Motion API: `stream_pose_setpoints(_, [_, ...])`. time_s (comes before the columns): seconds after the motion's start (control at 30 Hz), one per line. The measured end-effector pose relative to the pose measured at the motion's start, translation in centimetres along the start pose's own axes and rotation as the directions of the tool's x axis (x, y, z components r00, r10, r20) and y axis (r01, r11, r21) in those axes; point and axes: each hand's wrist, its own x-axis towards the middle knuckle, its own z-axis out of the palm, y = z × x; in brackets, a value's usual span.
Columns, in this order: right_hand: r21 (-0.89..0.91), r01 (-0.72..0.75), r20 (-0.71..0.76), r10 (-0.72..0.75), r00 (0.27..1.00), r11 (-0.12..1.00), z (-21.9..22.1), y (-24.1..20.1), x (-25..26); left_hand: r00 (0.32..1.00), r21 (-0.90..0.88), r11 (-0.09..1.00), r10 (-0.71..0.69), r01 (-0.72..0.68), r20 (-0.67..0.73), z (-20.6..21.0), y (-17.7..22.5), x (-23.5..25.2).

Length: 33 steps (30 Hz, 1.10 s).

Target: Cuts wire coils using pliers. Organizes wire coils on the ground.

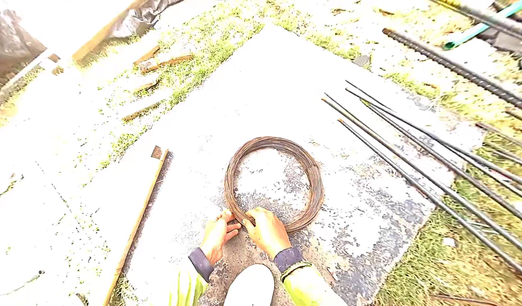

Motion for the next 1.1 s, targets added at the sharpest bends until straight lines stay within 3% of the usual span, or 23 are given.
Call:
stream_pose_setpoints(0.27, [0.266,0.082,-0.081,-0.063,0.995,0.96,-0.8,1.1,-0.5,0.997,0.051,0.998,0.044,-0.041,-0.058,0.4,-0.1,-1.0])
stream_pose_setpoints(0.37, [0.287,0.114,-0.1,-0.088,0.991,0.951,-0.8,1.7,-0.5,0.99,0.089,0.989,0.126,-0.121,-0.058,1.0,-0.4,-1.9])
stream_pose_setpoints(0.47, [0.296,0.138,-0.122,-0.106,0.987,0.945,-0.9,1.4,-0.7,0.996,0.055,0.995,0.088,-0.089,0.01,1.2,-0.5,-2.2])
stream_pose_setpoints(0.57, [0.3,0.138,-0.112,-0.109,0.988,0.944,-1.3,1.1,-0.9,0.983,0.067,0.983,0.177,-0.173,-0.052,0.9,-0.6,-2.1])
stream_pose_setpoints(0.7, [0.258,0.139,-0.088,-0.12,0.989,0.956,-1.8,1.2,-1.1,0.935,0.114,0.931,0.353,-0.348,-0.029,1.2,-0.5,-2.2])
stream_pose_setpoints(0.93, [0.246,0.074,0.066,-0.093,0.994,0.967,-3.4,0.6,-1.1,0.976,-0.142,0.97,0.207,-0.196,0.072,1.4,0.7,-2.2])
stream_pose_setpoints(1.03, [0.112,0.065,0.11,-0.077,0.991,0.992,-4.5,-0.6,-1.6,0.968,-0.184,0.963,0.222,-0.199,0.115,1.2,1.1,-2.1])
stream_pose_setpoints(1.1, [-0.008,0.065,0.127,-0.064,0.99,0.998,-5.2,-1.5,-2.0,0.937,-0.143,0.946,0.312,-0.291,0.156,1.0,1.0,-1.9])
